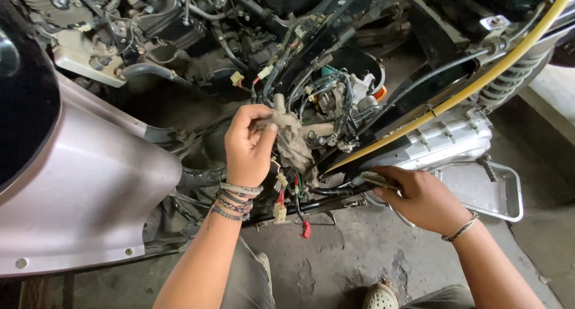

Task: Repairing and cleaning the electrical wiring and internal components of a disassembled motorcycle.

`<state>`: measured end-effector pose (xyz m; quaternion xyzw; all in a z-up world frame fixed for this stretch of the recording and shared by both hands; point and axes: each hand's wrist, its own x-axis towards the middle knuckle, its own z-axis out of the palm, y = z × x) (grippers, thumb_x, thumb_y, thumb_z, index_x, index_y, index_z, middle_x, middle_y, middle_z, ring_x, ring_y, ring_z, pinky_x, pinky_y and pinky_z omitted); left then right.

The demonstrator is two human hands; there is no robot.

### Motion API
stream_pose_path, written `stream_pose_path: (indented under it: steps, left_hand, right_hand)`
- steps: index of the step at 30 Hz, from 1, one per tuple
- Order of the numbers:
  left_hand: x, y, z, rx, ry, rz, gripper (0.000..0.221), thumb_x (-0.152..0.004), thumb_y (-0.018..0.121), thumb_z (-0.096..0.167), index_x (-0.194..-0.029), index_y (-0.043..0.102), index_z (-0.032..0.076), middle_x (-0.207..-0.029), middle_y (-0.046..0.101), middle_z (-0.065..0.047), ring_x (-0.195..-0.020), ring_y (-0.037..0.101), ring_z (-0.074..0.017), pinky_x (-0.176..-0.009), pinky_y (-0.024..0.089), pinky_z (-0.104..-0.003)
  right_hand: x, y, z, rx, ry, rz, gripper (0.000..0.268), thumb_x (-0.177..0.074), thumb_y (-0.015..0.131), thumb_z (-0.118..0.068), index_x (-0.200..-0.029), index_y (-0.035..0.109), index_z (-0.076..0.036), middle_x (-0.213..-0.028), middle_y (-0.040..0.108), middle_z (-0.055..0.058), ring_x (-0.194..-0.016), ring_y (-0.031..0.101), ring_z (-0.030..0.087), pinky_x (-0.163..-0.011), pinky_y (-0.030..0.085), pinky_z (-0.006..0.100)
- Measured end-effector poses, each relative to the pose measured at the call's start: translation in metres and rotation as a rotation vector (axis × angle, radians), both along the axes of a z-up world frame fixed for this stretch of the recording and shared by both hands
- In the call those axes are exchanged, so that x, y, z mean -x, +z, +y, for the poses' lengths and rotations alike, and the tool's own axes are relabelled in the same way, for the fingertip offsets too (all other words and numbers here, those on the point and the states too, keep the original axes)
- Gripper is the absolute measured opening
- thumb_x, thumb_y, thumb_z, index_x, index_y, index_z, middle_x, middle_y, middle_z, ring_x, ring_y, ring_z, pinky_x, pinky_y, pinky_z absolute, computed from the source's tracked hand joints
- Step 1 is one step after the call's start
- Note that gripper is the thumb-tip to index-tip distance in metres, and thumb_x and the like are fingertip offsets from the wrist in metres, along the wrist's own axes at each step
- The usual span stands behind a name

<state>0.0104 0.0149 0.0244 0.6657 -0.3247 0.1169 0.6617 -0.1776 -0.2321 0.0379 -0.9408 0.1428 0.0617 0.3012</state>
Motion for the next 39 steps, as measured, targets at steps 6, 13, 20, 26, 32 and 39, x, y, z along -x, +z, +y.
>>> stream_pose_path:
  steps: [6, 13, 20, 26, 32, 39]
  left_hand:
    - [0.004, -0.025, 0.003, 0.209, -0.208, 0.419, 0.014, -0.097, 0.057, 0.005, -0.109, 0.054, 0.011, -0.108, 0.062, -0.004, -0.1, 0.062, -0.012, -0.086, 0.059, -0.031]
    - [0.027, -0.03, -0.012, 0.165, -0.425, 0.488, 0.016, -0.097, 0.055, 0.0, -0.109, 0.056, 0.01, -0.105, 0.061, -0.005, -0.103, 0.06, -0.0167, -0.095, 0.053, -0.04]
    - [0.011, -0.006, -0.003, 0.386, -0.183, 0.532, 0.025, -0.092, 0.051, -0.002, -0.113, 0.055, 0.01, -0.099, 0.059, -0.005, -0.086, 0.057, -0.0154, -0.076, 0.051, -0.031]
    - [-0.019, 0.005, 0.033, 0.757, 0.02, 0.183, 0.023, -0.091, 0.053, 0.002, -0.112, 0.054, 0.01, -0.102, 0.058, -0.006, -0.096, 0.058, -0.019, -0.088, 0.049, -0.034]
    - [-0.027, 0.012, 0.103, 0.817, 0.309, 0.039, 0.018, -0.096, 0.05, 0.002, -0.107, 0.059, 0.013, -0.08, 0.056, 0.001, -0.067, 0.05, -0.0141, -0.067, 0.045, -0.031]
    - [-0.026, 0.01, 0.151, 0.684, 0.412, -0.197, 0.024, -0.102, 0.043, 0.007, -0.124, 0.053, 0.01, -0.121, 0.055, -0.014, -0.11, 0.055, -0.031, -0.095, 0.056, -0.058]
  right_hand:
    - [-0.017, -0.033, -0.003, -0.223, -0.042, -0.224, 0.022, -0.09, 0.065, -0.017, -0.108, 0.071, -0.006, -0.066, 0.073, 0.015, -0.058, 0.067, 0.032, -0.061, 0.053, 0.042]
    - [-0.022, -0.024, 0.012, -0.274, 0.001, -0.369, 0.014, -0.093, 0.064, -0.012, -0.09, 0.073, -0.002, -0.057, 0.06, 0.011, -0.05, 0.057, 0.023, -0.054, 0.047, 0.034]
    - [-0.007, -0.027, -0.026, 0.023, 0.086, -0.358, 0.024, -0.093, 0.063, -0.018, -0.109, 0.074, -0.004, -0.083, 0.072, 0.013, -0.072, 0.071, 0.03, -0.066, 0.058, 0.041]
    - [-0.006, -0.024, -0.028, 0.119, 0.106, 0.002, 0.039, -0.097, 0.049, -0.021, -0.131, 0.067, -0.013, -0.107, 0.078, 0.007, -0.089, 0.075, 0.028, -0.081, 0.06, 0.043]
    - [-0.029, -0.045, -0.019, 0.105, 0.207, 0.077, 0.036, -0.092, 0.047, -0.016, -0.119, 0.07, -0.016, -0.102, 0.08, 0.005, -0.083, 0.077, 0.025, -0.074, 0.058, 0.043]
    - [-0.057, -0.07, 0.025, 0.392, 0.434, -0.006, 0.027, -0.1, 0.053, -0.007, -0.111, 0.073, -0.022, -0.094, 0.075, 0.001, -0.079, 0.075, 0.015, -0.068, 0.069, 0.028]
